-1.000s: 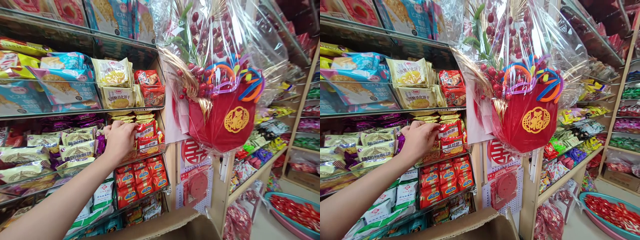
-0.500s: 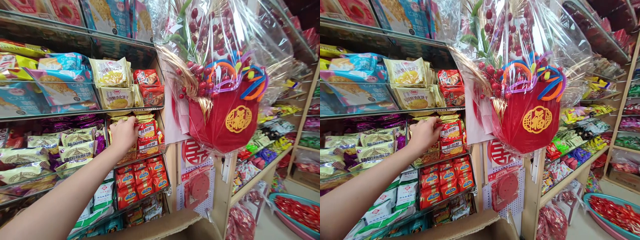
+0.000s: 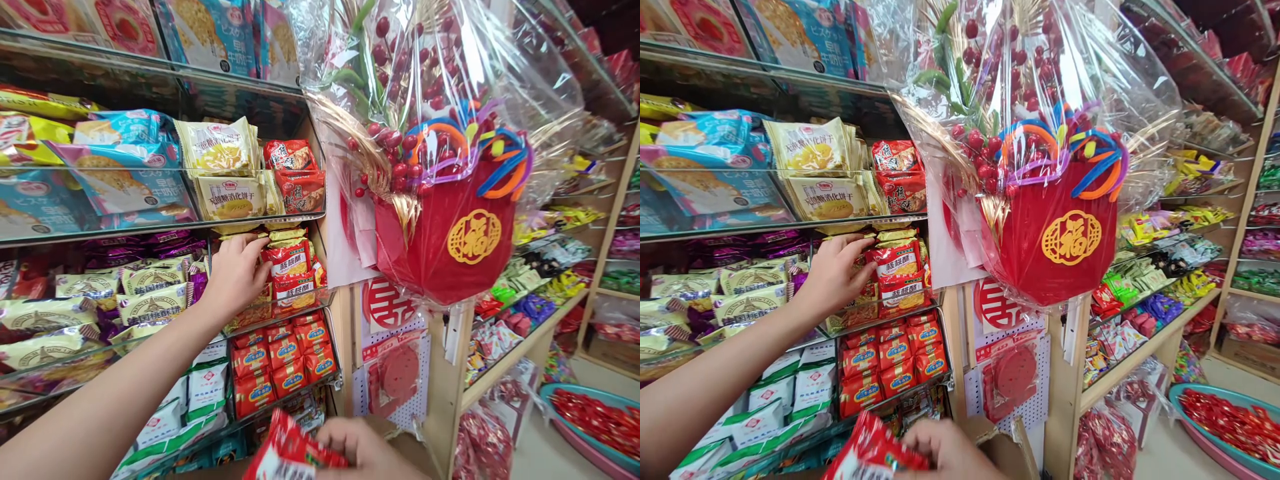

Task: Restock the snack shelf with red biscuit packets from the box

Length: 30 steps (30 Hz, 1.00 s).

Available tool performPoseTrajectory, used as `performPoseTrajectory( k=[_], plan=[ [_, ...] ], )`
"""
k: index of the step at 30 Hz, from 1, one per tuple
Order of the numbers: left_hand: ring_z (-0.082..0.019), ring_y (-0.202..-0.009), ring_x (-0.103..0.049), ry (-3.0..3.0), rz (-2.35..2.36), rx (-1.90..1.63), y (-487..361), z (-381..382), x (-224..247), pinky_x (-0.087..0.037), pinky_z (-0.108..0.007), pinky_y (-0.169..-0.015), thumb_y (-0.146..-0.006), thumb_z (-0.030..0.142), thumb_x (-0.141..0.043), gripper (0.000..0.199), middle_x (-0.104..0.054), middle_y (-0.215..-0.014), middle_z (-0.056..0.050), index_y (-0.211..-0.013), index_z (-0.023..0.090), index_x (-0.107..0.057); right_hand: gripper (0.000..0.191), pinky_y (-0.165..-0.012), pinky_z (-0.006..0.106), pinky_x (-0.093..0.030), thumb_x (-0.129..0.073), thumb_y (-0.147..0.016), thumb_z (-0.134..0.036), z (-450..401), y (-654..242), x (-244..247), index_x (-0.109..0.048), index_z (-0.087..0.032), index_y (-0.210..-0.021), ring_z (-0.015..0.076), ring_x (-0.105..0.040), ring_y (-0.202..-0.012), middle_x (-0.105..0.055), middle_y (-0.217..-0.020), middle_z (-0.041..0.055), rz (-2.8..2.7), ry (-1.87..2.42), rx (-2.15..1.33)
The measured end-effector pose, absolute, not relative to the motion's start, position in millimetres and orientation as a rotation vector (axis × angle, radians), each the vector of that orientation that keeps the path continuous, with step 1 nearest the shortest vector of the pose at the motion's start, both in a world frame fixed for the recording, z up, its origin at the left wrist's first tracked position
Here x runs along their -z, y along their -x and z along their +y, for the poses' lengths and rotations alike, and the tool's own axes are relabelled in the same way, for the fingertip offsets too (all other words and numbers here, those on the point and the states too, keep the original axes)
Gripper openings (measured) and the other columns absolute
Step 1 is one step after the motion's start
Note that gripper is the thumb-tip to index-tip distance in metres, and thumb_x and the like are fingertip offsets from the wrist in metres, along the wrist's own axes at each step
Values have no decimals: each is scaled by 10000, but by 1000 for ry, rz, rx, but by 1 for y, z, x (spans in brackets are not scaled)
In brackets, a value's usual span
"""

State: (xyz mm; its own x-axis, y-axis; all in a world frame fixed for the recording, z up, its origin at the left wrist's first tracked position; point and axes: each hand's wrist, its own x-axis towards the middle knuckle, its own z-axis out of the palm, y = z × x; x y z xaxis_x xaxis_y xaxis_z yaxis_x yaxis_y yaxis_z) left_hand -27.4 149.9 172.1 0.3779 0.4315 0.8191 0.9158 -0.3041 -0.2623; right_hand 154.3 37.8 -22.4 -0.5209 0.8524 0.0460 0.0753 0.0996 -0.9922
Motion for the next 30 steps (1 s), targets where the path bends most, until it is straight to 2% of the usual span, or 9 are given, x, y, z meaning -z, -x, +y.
performPoseTrajectory(
  k=[3, 6, 10, 16, 20, 24, 26, 30],
  plan=[
    [-267, -1081, -403, 1935, -1112, 811, 31, 152, -171, -344, -391, -885, -777, 338, -443, 415, -463, -1183, -113, -1157, 171, -452, 371, -686, 216, -429, -696, -584, -388, 41, -157, -11, -555, -135, -816, 113, -565, -752, -622, -823, 11, -1368, 774, -1464],
    [-274, -1107, -383, 1959, -1073, 815, 33, 150, -170, -315, -394, -926, -771, 330, -457, 460, -440, -1206, -146, -1182, 125, -423, 332, -692, 224, -443, -689, -598, -371, 44, -158, -36, -565, -139, -800, 112, -569, -748, -634, -834, 20, -1317, 727, -1366],
    [-278, -1134, -360, 1981, -1028, 819, 35, 146, -165, -294, -393, -954, -769, 301, -465, 494, -413, -1222, -181, -1208, 89, -381, 318, -698, 239, -457, -679, -613, -369, 50, -160, -46, -559, -141, -799, 118, -577, -754, -637, -839, 23, -1316, 716, -1303],
    [-271, -1201, -290, 1986, -968, 890, 37, 135, -159, -266, -415, -987, -770, 234, -459, 461, -345, -1276, -184, -1206, 119, -362, 352, -703, 263, -466, -664, -634, -387, 59, -162, -38, -552, -131, -848, 136, -589, -759, -636, -845, 29, -1323, 708, -1289],
    [-220, -1187, -336, 2120, -791, 1150, 35, 103, -145, -286, -392, -992, -779, 173, -453, 373, -389, -1257, -108, -1145, 214, -398, 313, -720, 263, -464, -609, -703, -365, 64, -167, -40, -562, -145, -919, 138, -580, -794, -628, -902, 31, -1411, 676, -1174],
    [-211, -1186, -335, 2560, -774, 1007, 28, 70, -119, -330, -343, -981, -758, 225, -499, 522, -352, -1293, -74, -1238, 242, -295, 286, -749, 276, -452, -567, -742, -343, 70, -166, -51, -568, -154, -956, 145, -561, -834, -616, -917, 33, -1567, 687, -1027],
    [-189, -1165, -349, 2650, -899, 948, 25, 65, -109, -349, -311, -963, -782, 206, -472, 505, -370, -1256, -69, -1250, 252, -287, 284, -727, 271, -453, -560, -747, -338, 76, -161, -55, -559, -153, -963, 143, -557, -814, -607, -899, 33, -1651, 708, -946],
    [-178, -972, -460, 2499, -1058, 1175, 33, 75, -112, -418, -306, -825, -781, 196, -501, 311, -474, -995, -40, -1081, 262, -457, 368, -686, 260, -465, -526, -777, -307, 89, -149, -64, -427, -168, -1103, 117, -552, -759, -580, -906, 42, -1636, 684, -714]
  ],
)
